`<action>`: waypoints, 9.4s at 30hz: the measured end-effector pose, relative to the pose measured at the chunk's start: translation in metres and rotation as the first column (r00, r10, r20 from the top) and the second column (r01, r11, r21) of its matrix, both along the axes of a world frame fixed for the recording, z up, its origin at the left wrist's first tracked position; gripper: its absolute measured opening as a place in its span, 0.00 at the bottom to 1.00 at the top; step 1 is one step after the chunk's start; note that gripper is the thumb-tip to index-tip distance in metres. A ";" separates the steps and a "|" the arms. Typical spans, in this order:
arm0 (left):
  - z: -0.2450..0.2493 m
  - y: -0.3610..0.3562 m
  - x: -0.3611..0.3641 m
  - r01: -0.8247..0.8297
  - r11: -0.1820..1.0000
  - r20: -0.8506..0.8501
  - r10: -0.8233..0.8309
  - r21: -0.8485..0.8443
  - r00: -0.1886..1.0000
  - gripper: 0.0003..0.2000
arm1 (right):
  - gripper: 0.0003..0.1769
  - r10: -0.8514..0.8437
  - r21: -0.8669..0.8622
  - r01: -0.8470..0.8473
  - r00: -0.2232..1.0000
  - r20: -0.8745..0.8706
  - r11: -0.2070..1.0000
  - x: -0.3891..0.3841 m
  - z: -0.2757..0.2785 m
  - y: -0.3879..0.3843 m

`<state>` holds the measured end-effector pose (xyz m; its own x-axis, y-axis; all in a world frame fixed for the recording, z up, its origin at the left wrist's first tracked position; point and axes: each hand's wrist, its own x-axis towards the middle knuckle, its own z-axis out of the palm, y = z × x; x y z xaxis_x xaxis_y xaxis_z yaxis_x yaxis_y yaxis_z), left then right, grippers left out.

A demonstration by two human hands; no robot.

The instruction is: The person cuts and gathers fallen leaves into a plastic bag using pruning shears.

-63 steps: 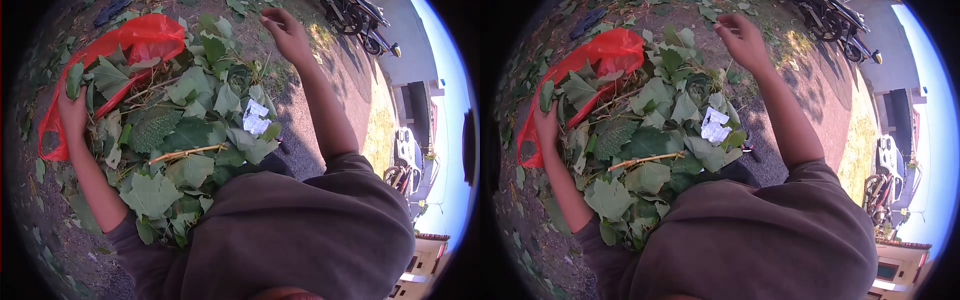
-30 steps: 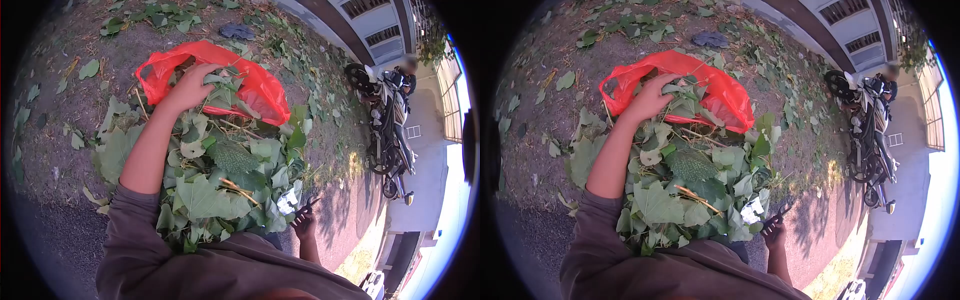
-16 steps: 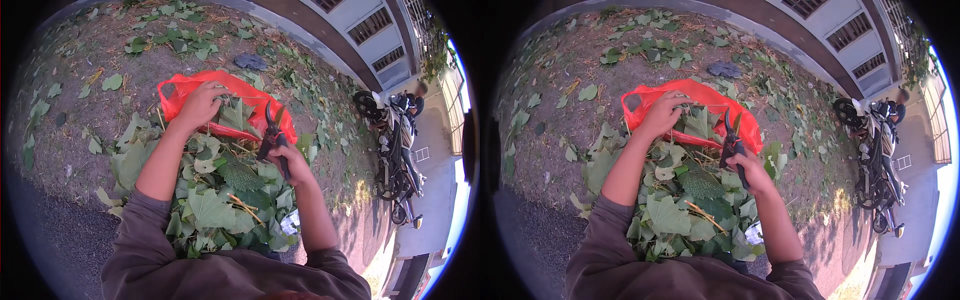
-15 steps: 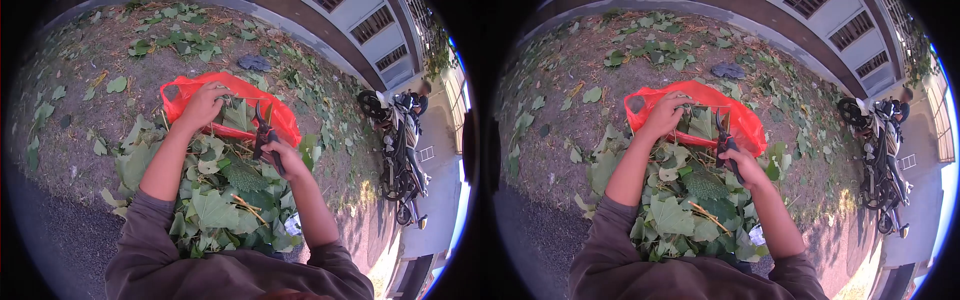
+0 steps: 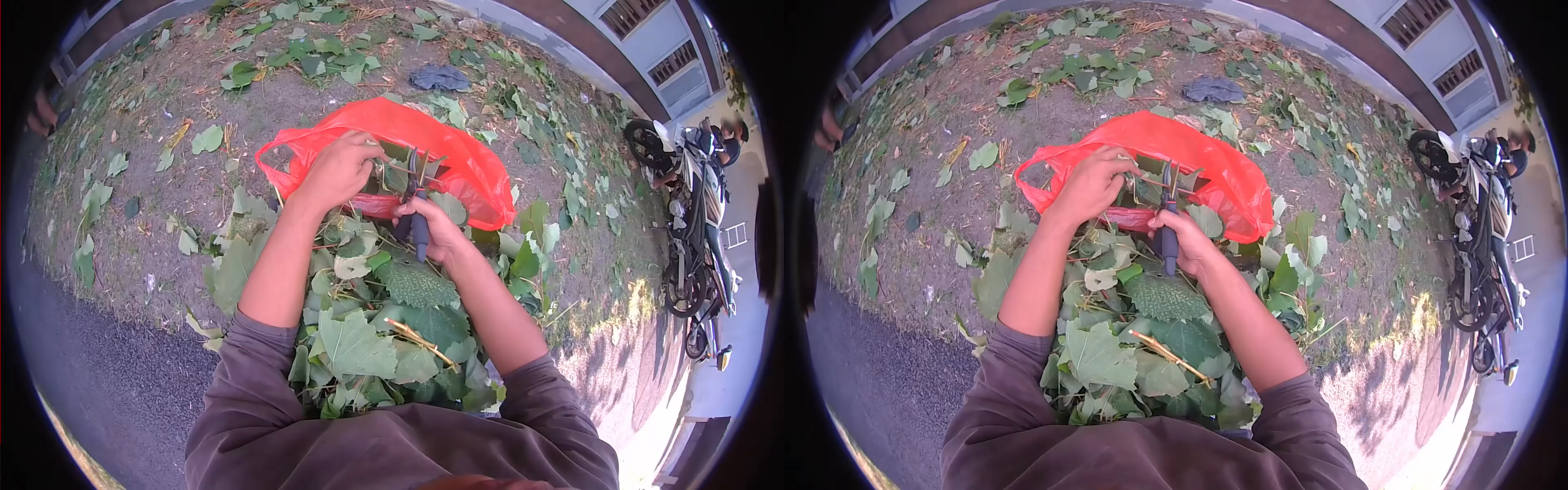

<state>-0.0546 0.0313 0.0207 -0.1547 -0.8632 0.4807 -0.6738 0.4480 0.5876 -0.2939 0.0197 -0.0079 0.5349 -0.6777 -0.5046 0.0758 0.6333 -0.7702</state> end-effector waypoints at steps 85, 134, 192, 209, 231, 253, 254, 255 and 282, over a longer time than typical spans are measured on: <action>-0.002 0.001 -0.005 0.155 0.946 0.097 -0.189 0.284 0.977 0.19 | 0.16 0.209 -0.040 -0.206 0.975 0.072 0.978 -0.002 -0.055 -0.002; -0.030 -0.011 0.030 0.392 0.645 -0.650 0.219 0.656 0.728 0.13 | 0.21 0.282 -0.143 -0.302 0.949 -0.143 0.943 -0.010 -0.029 0.003; -0.005 0.000 0.005 0.090 0.831 0.163 -0.213 0.549 0.963 0.17 | 0.14 0.369 -0.105 -0.394 0.907 -0.202 0.913 -0.007 -0.046 -0.014; -0.039 -0.013 0.021 -0.166 0.972 -0.152 0.192 0.165 0.970 0.14 | 0.16 0.155 -0.195 -0.181 0.978 -0.142 0.964 0.010 -0.077 -0.014; -0.031 -0.015 0.012 -0.253 0.926 -0.228 0.321 0.281 0.919 0.10 | 0.25 0.328 -0.255 -0.354 0.934 -0.140 0.900 0.003 -0.056 -0.004; -0.020 0.003 -0.018 -0.108 0.878 0.271 -0.026 0.467 0.962 0.36 | 0.14 0.188 -0.308 -0.242 0.962 -0.196 0.920 0.010 -0.062 0.000; -0.022 0.003 -0.018 -0.109 0.877 0.271 -0.025 0.468 0.962 0.36 | 0.14 0.181 -0.328 -0.244 0.961 -0.211 0.913 0.010 -0.063 0.000; -0.022 0.003 -0.019 -0.133 0.889 0.273 0.009 0.438 0.962 0.31 | 0.15 0.174 -0.349 -0.246 0.959 -0.226 0.904 0.010 -0.063 0.001; -0.037 -0.013 0.007 0.143 0.580 -0.317 0.211 0.802 0.925 0.23 | 0.20 0.234 -0.287 -0.283 0.953 -0.194 0.915 0.009 -0.054 0.003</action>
